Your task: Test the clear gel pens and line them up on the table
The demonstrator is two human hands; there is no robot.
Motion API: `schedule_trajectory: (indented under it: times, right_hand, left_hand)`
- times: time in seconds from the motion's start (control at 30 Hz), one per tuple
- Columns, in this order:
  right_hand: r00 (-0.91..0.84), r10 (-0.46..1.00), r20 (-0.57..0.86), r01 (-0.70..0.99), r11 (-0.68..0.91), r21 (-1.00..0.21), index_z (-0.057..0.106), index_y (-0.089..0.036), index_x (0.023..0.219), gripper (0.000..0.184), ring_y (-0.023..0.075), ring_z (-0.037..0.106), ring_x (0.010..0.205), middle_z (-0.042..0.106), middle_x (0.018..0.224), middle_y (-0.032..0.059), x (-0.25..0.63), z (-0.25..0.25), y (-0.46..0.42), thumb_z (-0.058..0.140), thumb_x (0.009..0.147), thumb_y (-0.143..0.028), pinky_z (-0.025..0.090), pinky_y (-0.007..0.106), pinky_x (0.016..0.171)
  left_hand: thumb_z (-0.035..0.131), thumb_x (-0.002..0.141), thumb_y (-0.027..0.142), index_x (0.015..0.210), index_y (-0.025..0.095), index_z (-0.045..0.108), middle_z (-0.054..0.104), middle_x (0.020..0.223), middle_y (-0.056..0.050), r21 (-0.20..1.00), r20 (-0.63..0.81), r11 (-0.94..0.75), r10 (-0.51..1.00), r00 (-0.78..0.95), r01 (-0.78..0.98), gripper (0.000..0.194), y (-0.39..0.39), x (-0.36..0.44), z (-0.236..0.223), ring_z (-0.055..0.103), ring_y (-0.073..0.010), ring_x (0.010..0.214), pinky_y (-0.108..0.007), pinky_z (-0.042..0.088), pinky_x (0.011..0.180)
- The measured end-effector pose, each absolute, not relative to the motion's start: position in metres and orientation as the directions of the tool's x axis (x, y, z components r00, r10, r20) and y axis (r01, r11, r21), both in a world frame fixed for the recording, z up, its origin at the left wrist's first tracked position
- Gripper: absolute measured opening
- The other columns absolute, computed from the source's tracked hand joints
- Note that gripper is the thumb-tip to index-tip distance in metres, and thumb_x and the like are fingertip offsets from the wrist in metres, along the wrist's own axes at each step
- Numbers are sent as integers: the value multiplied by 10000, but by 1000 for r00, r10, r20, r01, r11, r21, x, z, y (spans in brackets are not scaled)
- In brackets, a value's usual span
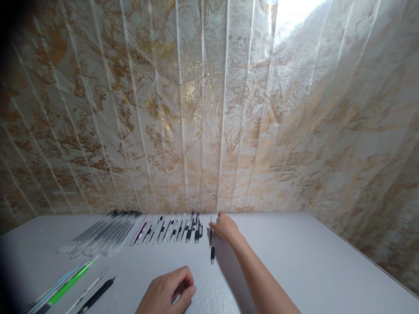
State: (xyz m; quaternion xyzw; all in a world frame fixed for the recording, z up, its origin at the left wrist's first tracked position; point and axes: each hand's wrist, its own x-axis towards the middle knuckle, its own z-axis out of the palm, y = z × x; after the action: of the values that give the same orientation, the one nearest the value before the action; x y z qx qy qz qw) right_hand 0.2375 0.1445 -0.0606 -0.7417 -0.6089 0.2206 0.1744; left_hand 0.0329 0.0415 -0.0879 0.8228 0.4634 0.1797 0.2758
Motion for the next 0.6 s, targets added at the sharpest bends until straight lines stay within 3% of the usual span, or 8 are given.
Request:
schedule_trajectory:
  times: [0.1, 0.33, 0.6]
  right_hand:
    - [124, 988, -88, 904, -149, -401, 486, -36, 1182, 437, 331, 631, 992, 661, 1051, 279, 221, -56, 129, 548, 786, -209, 431, 345, 738]
    - [-46, 984, -170, 958, -5, -285, 466, -42, 1214, 579, 353, 652, 971, 682, 1038, 262, 209, -43, 97, 634, 730, -310, 430, 337, 705]
    - [14, 994, -105, 967, -40, -253, 464, -4, 1220, 486, 366, 659, 951, 680, 1015, 289, 210, -52, 106, 531, 755, -130, 429, 351, 696]
  left_hand:
    - [492, 798, 244, 769, 225, 585, 650, 724, 45, 625, 46, -422, 860, 508, 657, 98, 42, 32, -88, 543, -116, 625, -198, 333, 587]
    - [491, 797, 251, 760, 224, 584, 648, 708, 40, 639, 49, -410, 866, 497, 651, 103, 39, 34, -85, 540, -123, 613, -210, 326, 581]
    - [494, 788, 241, 762, 225, 591, 656, 710, 38, 641, 50, -407, 868, 495, 650, 101, 40, 33, -89, 555, -127, 627, -208, 329, 582]
